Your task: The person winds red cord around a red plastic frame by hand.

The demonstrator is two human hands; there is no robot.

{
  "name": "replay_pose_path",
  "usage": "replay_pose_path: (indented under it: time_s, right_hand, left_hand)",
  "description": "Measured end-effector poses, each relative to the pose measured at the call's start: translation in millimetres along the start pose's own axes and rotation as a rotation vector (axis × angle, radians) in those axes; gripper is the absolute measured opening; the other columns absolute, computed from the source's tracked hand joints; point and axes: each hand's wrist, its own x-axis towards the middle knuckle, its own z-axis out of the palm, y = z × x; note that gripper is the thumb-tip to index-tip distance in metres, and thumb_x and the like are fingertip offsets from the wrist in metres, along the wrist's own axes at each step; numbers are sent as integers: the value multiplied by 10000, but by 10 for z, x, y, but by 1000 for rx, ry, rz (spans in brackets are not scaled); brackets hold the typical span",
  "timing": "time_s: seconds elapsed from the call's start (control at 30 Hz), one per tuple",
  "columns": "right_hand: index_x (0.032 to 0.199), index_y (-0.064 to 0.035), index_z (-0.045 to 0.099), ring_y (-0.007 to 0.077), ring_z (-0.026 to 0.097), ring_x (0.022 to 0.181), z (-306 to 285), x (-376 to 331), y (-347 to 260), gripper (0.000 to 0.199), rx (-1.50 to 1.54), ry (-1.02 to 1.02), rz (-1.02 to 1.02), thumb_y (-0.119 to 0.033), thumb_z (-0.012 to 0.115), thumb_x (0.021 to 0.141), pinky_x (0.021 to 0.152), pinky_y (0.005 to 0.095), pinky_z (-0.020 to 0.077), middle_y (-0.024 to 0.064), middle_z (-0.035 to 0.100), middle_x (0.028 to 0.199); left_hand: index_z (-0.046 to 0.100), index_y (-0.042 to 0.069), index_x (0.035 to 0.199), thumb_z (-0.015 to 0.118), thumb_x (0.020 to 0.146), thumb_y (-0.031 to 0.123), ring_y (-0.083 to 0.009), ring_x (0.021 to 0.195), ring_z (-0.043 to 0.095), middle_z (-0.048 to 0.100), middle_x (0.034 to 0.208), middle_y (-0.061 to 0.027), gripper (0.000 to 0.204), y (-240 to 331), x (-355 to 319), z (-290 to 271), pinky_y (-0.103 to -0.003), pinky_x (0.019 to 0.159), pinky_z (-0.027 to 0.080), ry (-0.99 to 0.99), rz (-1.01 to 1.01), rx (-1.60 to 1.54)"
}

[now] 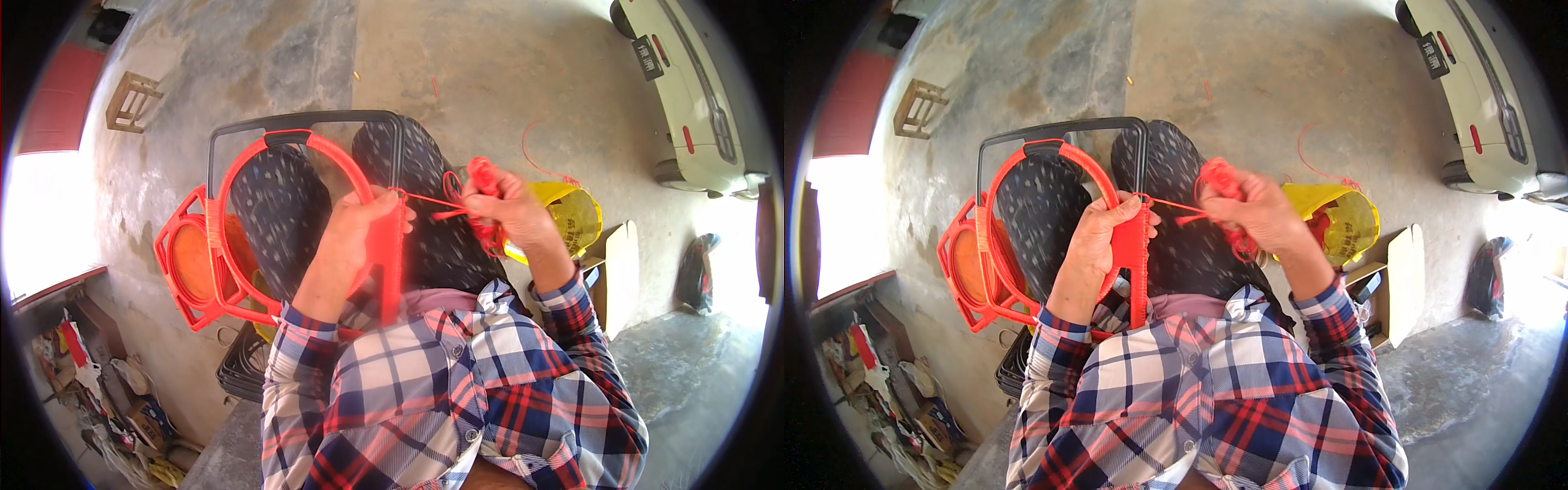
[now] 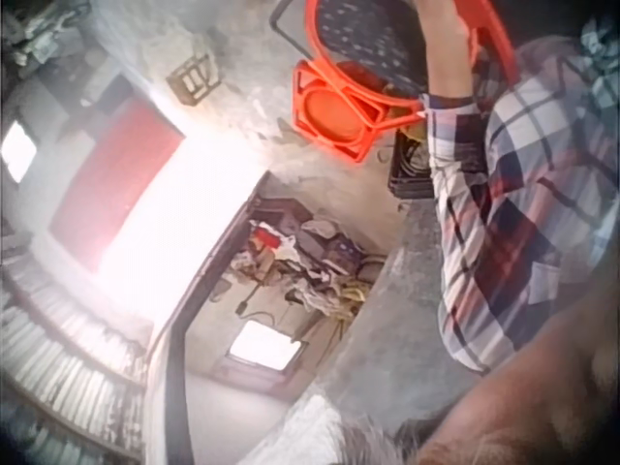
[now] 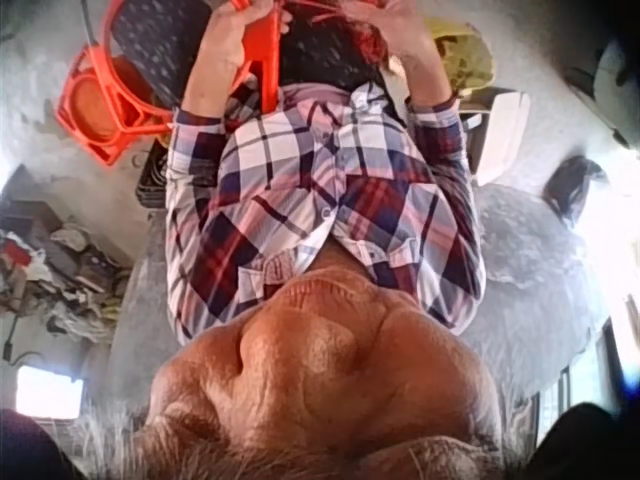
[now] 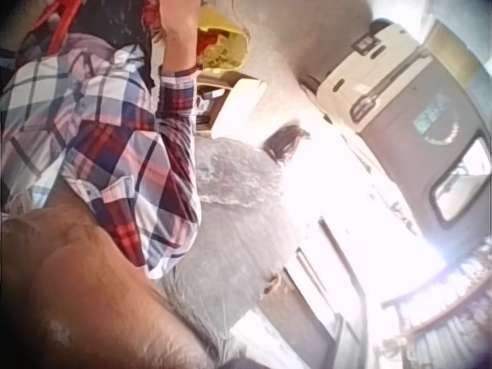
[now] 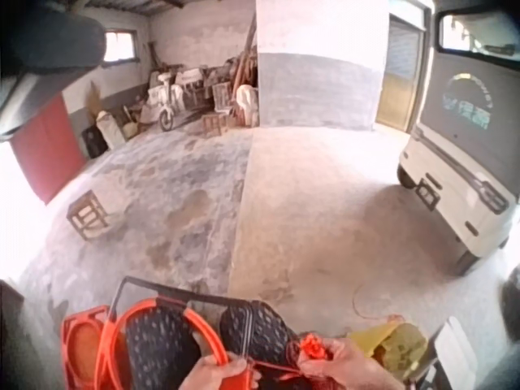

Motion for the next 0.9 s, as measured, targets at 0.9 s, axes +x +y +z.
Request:
replay_pose_path:
  time_s: [0.9]
  right_hand:
    - [1025, -44, 589, 33, 408, 484, -542, 21, 92, 220, -149, 203, -60, -210, 608, 883, 429, 182, 304, 23, 642, 777]
  left_hand:
    - [567, 26, 931, 594, 855, 184, -298, 657, 643, 644, 782, -192, 177, -9, 35, -109, -382, 613, 543, 69, -6, -176]
